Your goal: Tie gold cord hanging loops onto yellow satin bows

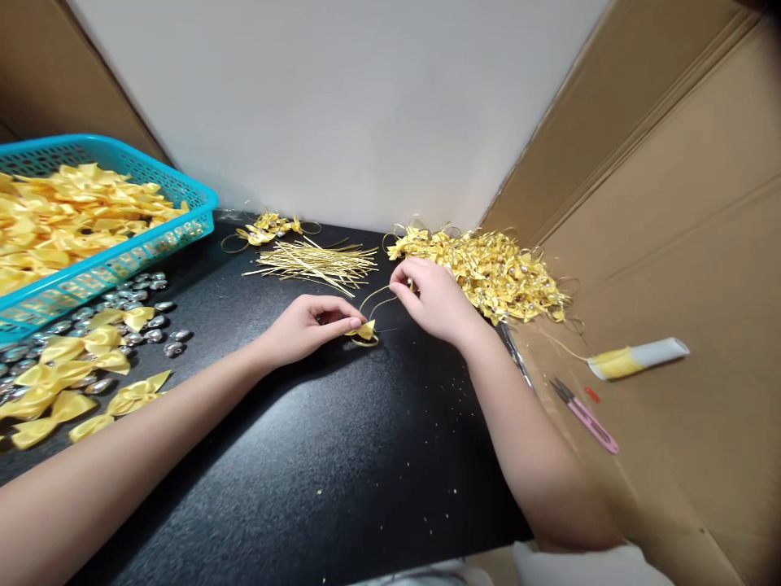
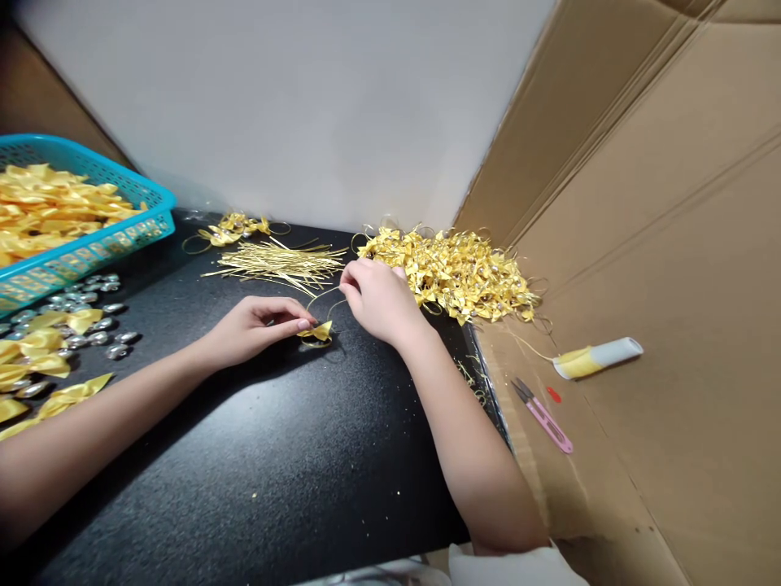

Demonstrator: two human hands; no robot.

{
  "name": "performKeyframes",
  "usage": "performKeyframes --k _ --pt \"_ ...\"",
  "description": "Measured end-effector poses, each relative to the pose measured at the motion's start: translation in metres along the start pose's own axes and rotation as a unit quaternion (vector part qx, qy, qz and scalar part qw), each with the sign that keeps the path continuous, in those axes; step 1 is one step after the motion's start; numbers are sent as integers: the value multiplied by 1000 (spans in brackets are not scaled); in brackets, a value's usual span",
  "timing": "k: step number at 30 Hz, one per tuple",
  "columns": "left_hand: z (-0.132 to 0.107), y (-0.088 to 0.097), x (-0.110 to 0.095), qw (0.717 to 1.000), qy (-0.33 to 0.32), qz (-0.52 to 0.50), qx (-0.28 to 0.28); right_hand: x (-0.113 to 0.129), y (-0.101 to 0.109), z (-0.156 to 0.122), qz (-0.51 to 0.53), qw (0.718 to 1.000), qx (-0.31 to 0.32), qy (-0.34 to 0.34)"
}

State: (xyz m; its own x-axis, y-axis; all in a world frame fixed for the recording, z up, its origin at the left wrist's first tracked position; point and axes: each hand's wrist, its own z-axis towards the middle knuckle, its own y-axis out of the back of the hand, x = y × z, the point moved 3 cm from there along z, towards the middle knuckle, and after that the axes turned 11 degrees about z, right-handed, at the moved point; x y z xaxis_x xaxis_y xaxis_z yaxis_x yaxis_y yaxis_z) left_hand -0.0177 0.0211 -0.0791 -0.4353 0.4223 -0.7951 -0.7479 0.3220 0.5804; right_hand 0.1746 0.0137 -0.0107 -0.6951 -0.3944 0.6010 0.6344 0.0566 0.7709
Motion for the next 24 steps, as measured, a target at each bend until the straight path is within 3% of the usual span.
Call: performKeyframes --k 3,8,17,20,24 --pt "0 0 1 997 40 -58 -12 -5 -3 0 -35 999 -17 -27" --pt "-1 -1 1 995 66 -72 -34 7 -8 -4 -11 998 -65 0" --pt "-4 -6 -2 995 53 -61 -55 17 -34 -10 31 991 103 -77" --pt "-5 -8 0 993 61 -78 -61 14 -39 -11 36 988 124 -88" --pt "-6 -9 1 990 72 -106 -62 10 -49 -11 66 989 105 -78"
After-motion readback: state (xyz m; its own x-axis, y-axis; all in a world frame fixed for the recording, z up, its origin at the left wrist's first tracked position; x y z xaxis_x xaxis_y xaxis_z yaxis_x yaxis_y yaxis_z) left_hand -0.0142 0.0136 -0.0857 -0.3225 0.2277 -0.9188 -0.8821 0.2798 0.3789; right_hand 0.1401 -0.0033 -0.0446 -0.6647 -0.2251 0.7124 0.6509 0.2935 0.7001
